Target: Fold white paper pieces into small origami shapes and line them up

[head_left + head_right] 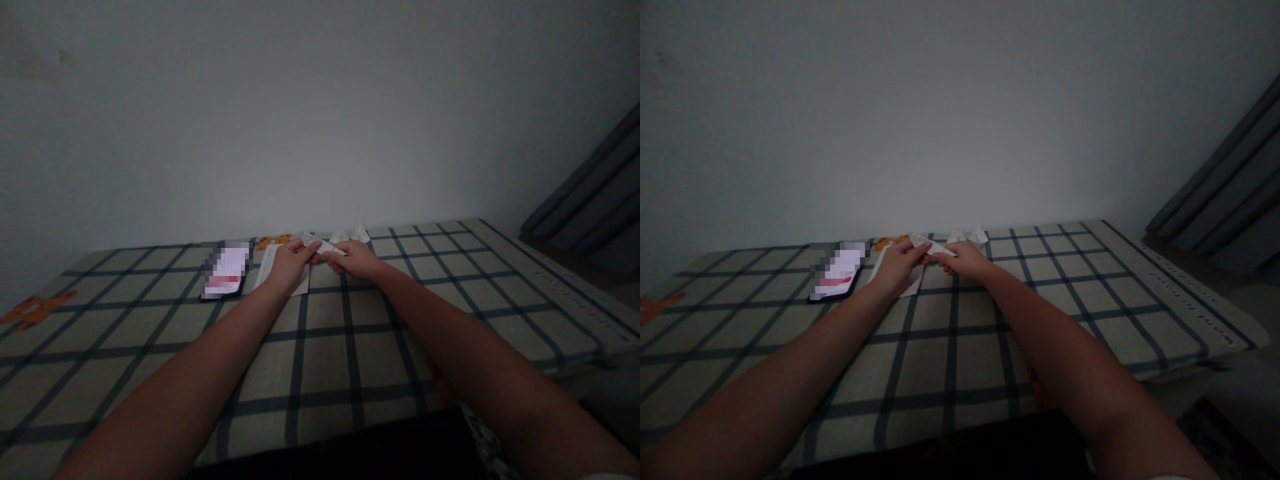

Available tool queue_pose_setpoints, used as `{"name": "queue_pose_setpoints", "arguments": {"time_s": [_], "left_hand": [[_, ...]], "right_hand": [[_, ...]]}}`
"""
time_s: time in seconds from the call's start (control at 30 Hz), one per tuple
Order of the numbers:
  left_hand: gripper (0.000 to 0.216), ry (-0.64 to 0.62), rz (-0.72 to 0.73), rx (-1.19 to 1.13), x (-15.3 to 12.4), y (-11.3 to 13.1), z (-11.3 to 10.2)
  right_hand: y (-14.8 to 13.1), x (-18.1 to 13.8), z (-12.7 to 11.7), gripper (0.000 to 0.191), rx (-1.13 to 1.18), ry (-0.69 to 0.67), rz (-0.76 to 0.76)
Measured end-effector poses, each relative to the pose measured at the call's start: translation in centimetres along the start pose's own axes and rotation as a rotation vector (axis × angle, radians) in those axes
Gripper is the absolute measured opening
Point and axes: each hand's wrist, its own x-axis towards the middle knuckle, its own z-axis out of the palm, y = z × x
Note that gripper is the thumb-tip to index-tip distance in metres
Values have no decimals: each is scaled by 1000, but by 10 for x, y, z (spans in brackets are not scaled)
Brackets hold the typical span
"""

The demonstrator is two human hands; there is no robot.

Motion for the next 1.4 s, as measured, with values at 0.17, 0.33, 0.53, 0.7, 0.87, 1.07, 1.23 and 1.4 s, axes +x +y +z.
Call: {"name": "queue_pose_setpoints", "arguments": {"time_s": [0.17, 0.33, 0.53, 0.7, 0.87, 1.07, 1.23, 1.4], "left_hand": [[26, -33, -97, -117, 1, -2, 0], [23, -23, -116, -158, 4, -3, -2], [22, -30, -71, -83, 4, 0, -1], [24, -76, -73, -27, 2, -2, 0], [23, -95, -50, -5, 2, -7, -3], [26, -132, -105, -109, 3, -8, -1], [24, -160, -78, -95, 2, -8, 0], [38, -168, -26, -87, 3, -12, -3]], "right_hand": [[-3, 0, -1, 36, -133, 60, -76], [2, 1, -1, 34, -125, 79, -74], [1, 2, -1, 46, 101, 99, -33], [5, 7, -4, 36, 141, 190, -58], [5, 7, -5, 29, 135, 231, -44], [9, 8, -2, 29, 99, 237, -66], [10, 8, -1, 24, 19, 297, -132], [7, 7, 0, 24, 99, 267, -83]]}}
